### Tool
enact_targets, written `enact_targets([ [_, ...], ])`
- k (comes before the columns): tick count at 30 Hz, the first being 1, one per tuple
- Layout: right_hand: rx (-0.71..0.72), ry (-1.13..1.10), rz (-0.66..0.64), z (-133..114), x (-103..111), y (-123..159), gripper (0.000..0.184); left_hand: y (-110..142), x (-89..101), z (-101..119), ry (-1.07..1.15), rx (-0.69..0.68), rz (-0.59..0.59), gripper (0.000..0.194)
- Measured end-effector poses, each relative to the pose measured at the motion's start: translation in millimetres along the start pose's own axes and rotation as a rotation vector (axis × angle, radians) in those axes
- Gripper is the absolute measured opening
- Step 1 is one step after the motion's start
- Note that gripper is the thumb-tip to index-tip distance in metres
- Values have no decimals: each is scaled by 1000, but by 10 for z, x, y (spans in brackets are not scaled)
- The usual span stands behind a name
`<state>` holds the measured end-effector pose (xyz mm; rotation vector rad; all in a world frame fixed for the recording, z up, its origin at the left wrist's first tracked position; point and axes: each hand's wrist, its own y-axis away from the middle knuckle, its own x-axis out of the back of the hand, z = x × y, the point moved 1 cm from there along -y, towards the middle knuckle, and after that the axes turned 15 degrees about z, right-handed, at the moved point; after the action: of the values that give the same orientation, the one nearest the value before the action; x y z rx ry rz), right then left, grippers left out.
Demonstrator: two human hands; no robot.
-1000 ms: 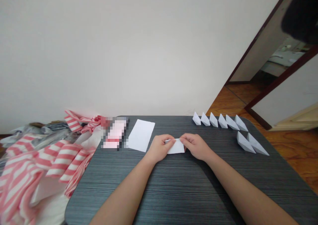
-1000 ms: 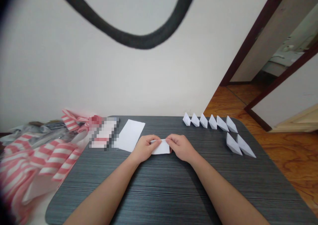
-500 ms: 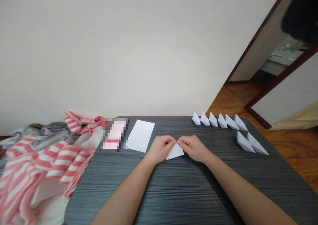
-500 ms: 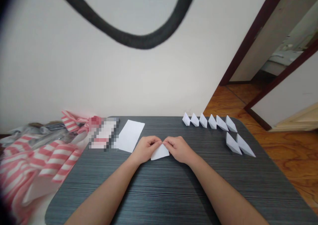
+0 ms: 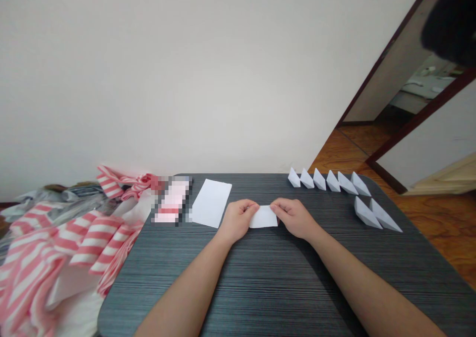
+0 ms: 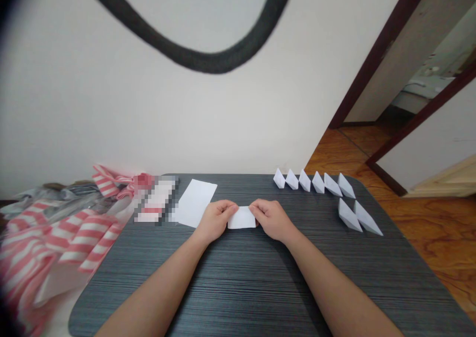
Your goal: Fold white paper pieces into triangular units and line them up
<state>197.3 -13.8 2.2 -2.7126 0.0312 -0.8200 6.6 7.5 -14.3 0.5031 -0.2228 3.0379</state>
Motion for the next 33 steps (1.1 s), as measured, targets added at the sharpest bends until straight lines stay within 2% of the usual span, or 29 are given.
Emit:
enact_targets([
  [4, -21, -15, 23, 16, 2, 3, 28, -19, 0, -7, 59, 61, 26, 30],
  [9, -35, -28, 39, 25, 3, 11, 28, -21, 8, -1, 104, 73, 66, 30],
  [14, -80, -86, 77, 31, 6, 11, 28, -6, 17, 14, 165, 94, -10, 33],
  [19, -187, -201, -28, 63, -47, 31, 29, -20, 18, 23, 211, 120, 66, 32],
  [21, -214, -226, -56, 67, -62, 41, 30, -23, 6, 29, 262, 140, 54, 32],
  [26, -227, -261, -28, 75, -73, 45, 31, -2, -32, 24, 322, 168, -71, 33],
  [29, -229, -292, -46, 110, -92, 41, 30, -1, -35, 3, 312, 179, -54, 33],
  [33, -147, -344, 23, 150, -84, 50, 27, -20, -26, -12, 342, 173, -20, 32],
])
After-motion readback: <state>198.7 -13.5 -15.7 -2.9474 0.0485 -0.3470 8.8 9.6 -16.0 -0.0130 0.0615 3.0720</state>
